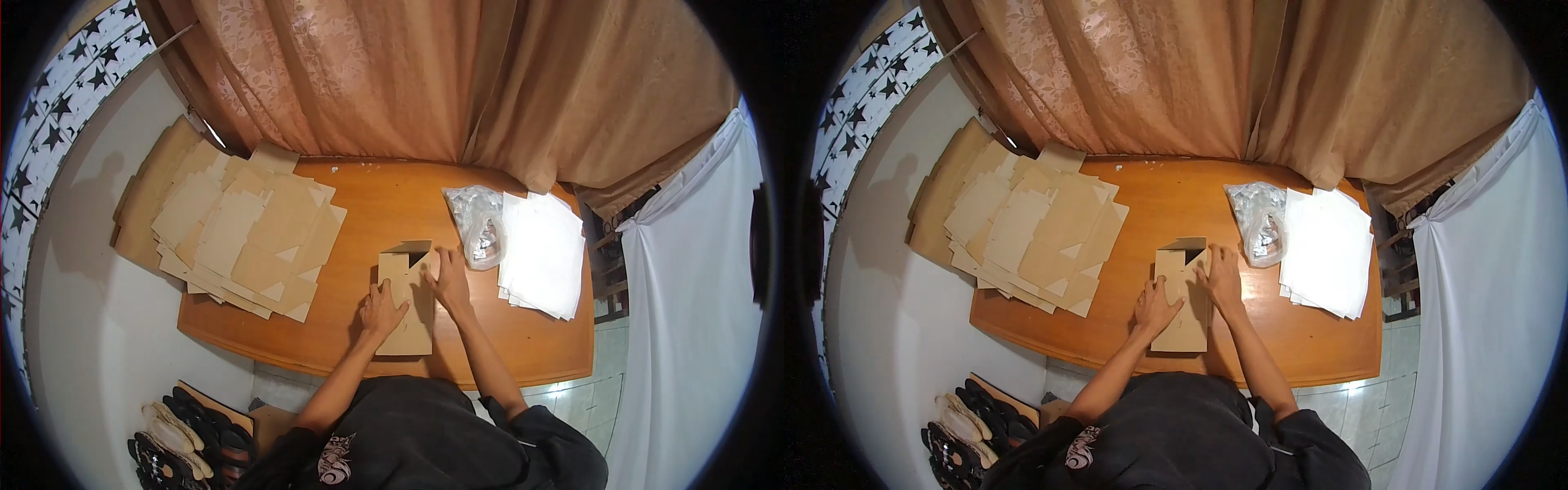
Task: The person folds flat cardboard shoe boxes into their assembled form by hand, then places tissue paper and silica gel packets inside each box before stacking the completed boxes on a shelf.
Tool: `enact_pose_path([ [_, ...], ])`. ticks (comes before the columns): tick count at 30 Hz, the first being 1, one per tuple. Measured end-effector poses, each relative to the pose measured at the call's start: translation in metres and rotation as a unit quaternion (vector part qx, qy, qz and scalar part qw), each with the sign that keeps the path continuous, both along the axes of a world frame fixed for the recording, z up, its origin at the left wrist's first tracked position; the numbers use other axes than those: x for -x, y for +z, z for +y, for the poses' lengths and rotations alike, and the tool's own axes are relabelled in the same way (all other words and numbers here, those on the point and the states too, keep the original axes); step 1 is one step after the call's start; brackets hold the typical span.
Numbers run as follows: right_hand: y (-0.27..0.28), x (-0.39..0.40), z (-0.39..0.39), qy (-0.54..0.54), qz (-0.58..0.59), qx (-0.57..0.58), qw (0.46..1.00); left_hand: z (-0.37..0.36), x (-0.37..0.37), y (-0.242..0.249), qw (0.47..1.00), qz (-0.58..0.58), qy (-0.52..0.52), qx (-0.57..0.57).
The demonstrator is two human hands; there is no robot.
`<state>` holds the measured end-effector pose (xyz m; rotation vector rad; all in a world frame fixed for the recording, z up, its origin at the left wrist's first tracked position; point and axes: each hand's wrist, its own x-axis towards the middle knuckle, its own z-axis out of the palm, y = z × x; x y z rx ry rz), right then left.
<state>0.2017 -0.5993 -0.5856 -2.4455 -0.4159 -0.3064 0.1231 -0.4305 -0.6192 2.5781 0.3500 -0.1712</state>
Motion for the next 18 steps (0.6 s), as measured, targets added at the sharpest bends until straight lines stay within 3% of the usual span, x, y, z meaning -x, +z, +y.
enact_pose_path([
  [6,0.003,-0.049,0.034,0.091,-0.101,-0.004,0.991,-0.001,-0.003,-0.002,0.999,-0.03,-0.007,-0.009],
  [8,-0.01,-0.052,0.038,0.153,0.0,-0.017,0.988,-0.002,-0.002,-0.004,1.0,-0.029,-0.004,-0.011],
  [11,-0.01,-0.044,0.034,0.16,0.103,0.005,0.982,-0.001,-0.004,-0.005,1.0,-0.028,-0.003,-0.01],
  [14,-0.033,-0.034,0.024,0.193,0.109,-0.054,0.974,-0.003,-0.003,-0.004,1.0,-0.023,-0.011,-0.006],
  [18,-0.061,-0.013,0.01,0.206,0.067,-0.052,0.975,-0.004,-0.003,0.0,1.0,-0.007,-0.029,-0.001],
])
